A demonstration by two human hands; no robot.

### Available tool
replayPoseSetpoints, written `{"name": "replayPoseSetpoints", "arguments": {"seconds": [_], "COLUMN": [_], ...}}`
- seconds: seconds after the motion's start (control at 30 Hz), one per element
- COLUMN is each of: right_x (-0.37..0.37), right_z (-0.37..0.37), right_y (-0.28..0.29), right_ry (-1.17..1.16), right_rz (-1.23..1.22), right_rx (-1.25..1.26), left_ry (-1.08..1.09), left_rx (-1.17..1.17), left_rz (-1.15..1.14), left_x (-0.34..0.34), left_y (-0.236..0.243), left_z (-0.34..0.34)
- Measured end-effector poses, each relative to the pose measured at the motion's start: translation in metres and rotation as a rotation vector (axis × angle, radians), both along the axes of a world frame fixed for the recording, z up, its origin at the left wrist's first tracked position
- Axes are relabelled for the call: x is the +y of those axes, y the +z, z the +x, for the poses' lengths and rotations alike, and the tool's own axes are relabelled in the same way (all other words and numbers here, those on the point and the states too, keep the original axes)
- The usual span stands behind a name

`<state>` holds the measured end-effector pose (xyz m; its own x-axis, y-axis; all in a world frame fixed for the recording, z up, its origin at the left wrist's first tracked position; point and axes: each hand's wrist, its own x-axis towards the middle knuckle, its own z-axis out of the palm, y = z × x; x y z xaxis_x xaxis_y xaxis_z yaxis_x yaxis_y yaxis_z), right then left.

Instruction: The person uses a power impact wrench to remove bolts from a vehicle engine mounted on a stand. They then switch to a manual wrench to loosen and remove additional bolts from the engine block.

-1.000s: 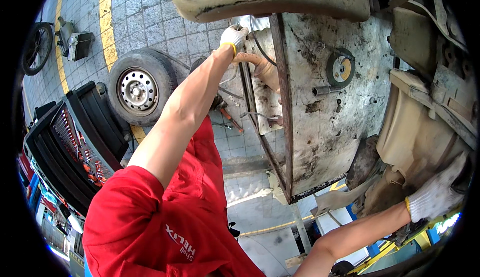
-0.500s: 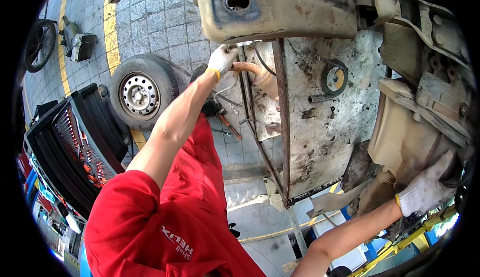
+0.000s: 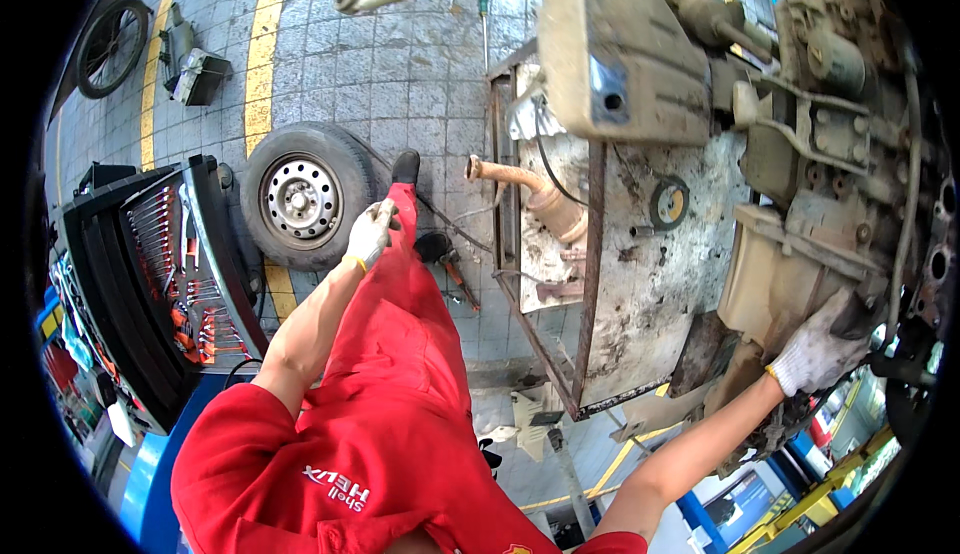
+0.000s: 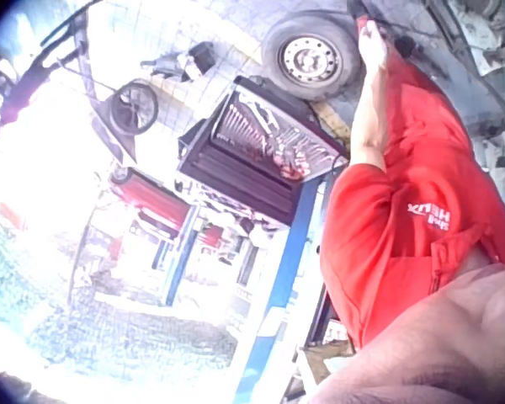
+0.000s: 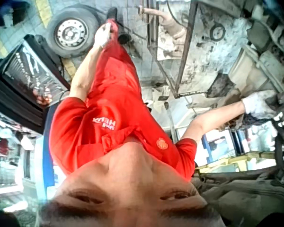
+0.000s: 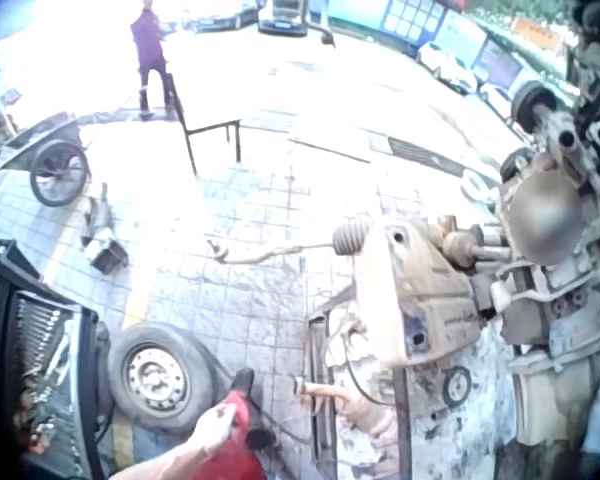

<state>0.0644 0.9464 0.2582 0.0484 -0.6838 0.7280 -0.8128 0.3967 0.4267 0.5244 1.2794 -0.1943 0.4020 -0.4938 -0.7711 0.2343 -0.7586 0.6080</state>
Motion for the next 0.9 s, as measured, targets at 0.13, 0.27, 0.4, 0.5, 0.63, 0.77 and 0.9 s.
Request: {"name": "replayPoseSetpoints", "arguments": {"seconds": [0.13,0.27,0.4,0.5,0.63,0.77,0.9], "right_x": [-0.006,-0.003,0.008,0.018,0.025,0.028,-0.006], "right_z": [-0.02,-0.021,-0.013,0.033,0.044,0.156,0.258], "right_y": [0.0,-0.001,0.005,0.012,0.012,-0.002,-0.026], "right_ry": [0.079,0.11,0.085,0.038,-0.004,0.216,-0.702], "right_rz": [-0.045,-0.035,0.086,0.112,-0.042,-0.174,-0.598], "right_rx": [0.043,-0.036,-0.251,-0.493,-0.303,-0.536,1.548], "left_ry": [0.026,0.138,0.24,0.211,0.31,0.32,0.333], "left_rx": [-0.031,0.02,0.015,-0.121,0.037,-0.008,-0.024], "left_rz": [0.011,0.055,0.051,0.091,0.13,0.111,0.106], "left_x": [0.009,-0.002,0.0,0.001,-0.02,-0.053,-0.083], "left_y": [-0.001,0.004,-0.02,-0.035,-0.018,0.04,0.067], "left_z": [0.05,0.093,0.133,0.172,0.217,0.258,0.282]}}
